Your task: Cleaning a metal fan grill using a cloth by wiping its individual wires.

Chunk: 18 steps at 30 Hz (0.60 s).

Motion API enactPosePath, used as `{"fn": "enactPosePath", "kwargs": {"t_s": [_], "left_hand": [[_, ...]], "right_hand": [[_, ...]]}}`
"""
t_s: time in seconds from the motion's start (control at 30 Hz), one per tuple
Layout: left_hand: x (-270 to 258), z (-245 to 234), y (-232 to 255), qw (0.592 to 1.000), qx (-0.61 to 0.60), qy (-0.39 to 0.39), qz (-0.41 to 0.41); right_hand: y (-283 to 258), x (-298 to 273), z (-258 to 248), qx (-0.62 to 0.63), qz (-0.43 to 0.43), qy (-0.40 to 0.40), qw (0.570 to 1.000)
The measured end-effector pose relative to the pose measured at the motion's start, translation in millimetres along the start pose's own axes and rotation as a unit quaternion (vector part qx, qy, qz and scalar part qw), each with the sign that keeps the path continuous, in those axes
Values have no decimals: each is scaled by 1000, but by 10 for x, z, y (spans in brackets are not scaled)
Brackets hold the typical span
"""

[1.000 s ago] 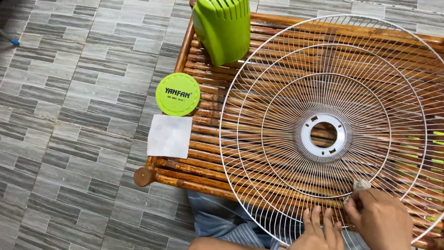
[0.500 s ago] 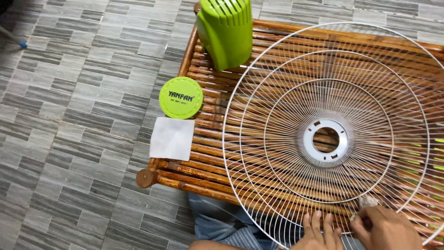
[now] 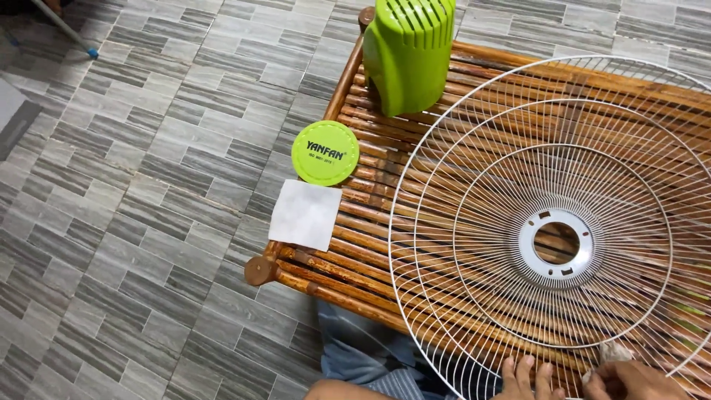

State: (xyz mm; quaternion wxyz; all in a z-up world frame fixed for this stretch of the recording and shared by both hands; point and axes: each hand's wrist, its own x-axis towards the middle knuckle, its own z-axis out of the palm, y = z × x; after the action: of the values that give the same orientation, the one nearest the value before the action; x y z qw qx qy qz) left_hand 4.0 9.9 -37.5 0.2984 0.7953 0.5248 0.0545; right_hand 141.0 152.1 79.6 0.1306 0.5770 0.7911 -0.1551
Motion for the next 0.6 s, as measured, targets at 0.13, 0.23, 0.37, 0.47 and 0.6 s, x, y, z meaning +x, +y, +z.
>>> {"fn": "enactPosePath", "kwargs": {"t_s": [0.13,0.23,0.37,0.47,0.6], "left_hand": [[62,139,4,983,-154,84,-45],[-13,-505,84,998,0,-53,14],[-122,-1235,130,900,-305,-209,-230],[-92,-357,69,967,-216,-6,-137],[14,501,-172,949,-73,290,101]], "right_hand": [[-100,-32,-72,49,17,-6,999],[-28,-29,19,18,54,-36,998],[256,44,224,71,19,-42,996],[397,99,310,61,29,-106,992],[356,106,208,66,8,-56,996]]}}
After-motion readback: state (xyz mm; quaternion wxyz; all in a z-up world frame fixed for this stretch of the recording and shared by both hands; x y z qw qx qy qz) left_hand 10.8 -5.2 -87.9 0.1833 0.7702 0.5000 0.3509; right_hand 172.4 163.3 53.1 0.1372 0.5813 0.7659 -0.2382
